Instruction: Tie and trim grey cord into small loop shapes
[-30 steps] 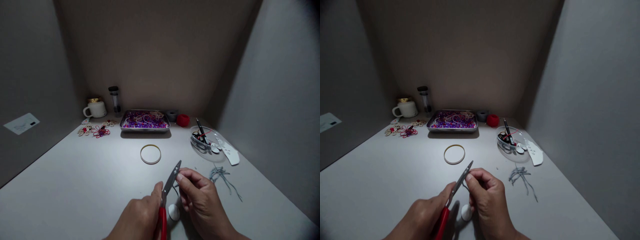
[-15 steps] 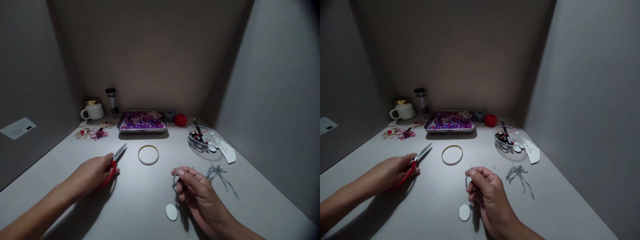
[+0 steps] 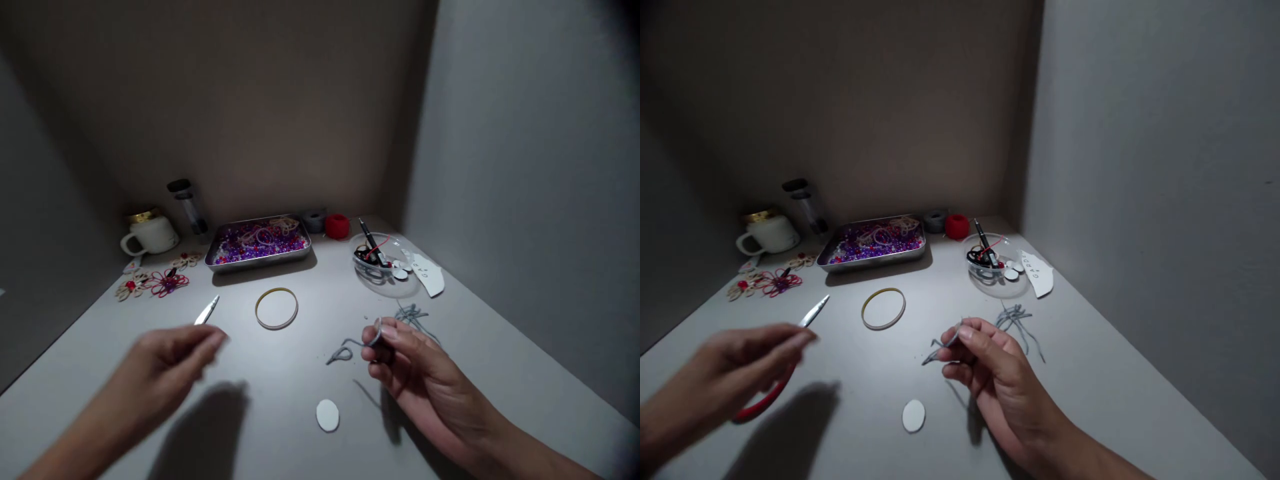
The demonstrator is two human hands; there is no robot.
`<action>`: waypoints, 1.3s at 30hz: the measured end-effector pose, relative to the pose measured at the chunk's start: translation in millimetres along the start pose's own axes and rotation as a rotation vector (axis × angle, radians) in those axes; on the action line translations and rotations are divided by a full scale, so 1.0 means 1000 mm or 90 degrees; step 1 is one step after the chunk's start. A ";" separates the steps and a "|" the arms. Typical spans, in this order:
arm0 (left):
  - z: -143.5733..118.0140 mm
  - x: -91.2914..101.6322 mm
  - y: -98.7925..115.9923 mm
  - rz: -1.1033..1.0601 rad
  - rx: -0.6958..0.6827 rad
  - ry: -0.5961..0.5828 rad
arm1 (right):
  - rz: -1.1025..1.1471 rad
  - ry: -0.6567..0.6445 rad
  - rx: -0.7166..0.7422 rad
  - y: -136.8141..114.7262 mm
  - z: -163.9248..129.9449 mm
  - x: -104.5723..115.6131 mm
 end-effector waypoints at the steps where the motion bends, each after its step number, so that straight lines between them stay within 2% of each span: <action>1: -0.011 -0.035 0.012 -0.099 0.015 -0.120 | 0.002 -0.012 -0.001 0.001 -0.001 -0.003; 2: -0.023 -0.070 0.023 -0.192 0.045 -0.239 | 0.002 -0.023 -0.004 0.004 -0.003 -0.005; 4: -0.044 -0.123 0.039 -0.362 0.139 -0.386 | -0.012 -0.047 -0.017 0.009 -0.005 -0.007; 5: -0.049 -0.141 0.047 -0.436 0.170 -0.428 | -0.030 -0.067 -0.028 0.013 -0.005 -0.009; 7: -0.046 -0.156 0.061 -0.536 0.160 -0.433 | -0.088 -0.124 -0.052 0.020 -0.007 -0.012; 9: -0.040 -0.157 0.069 -0.583 0.132 -0.425 | -0.157 -0.178 -0.068 0.026 -0.009 -0.014; 11: -0.036 -0.154 0.070 -0.586 0.120 -0.417 | -0.211 -0.196 -0.073 0.030 -0.009 -0.012; 16: -0.032 -0.147 0.060 -0.518 0.135 -0.360 | -0.281 -0.119 -0.112 0.037 -0.003 0.002; 21: -0.028 -0.146 0.065 -0.398 0.031 -0.363 | -0.280 -0.040 -0.129 0.038 0.001 0.011; 26: -0.025 -0.142 0.074 -0.351 -0.091 -0.358 | -0.279 -0.048 -0.148 0.039 0.001 0.010; 39: -0.029 -0.141 0.079 -0.343 -0.136 -0.377 | -0.322 -0.074 -0.151 0.038 0.002 0.006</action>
Point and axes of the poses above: each hand's wrist, its own z-axis towards the middle knuckle, its own x-axis out of the back of the hand, y = z × x, the point moved 9 cm from there along z, towards the middle knuckle, and after that the axes turned 12 degrees about z, right-handed, at the moved point
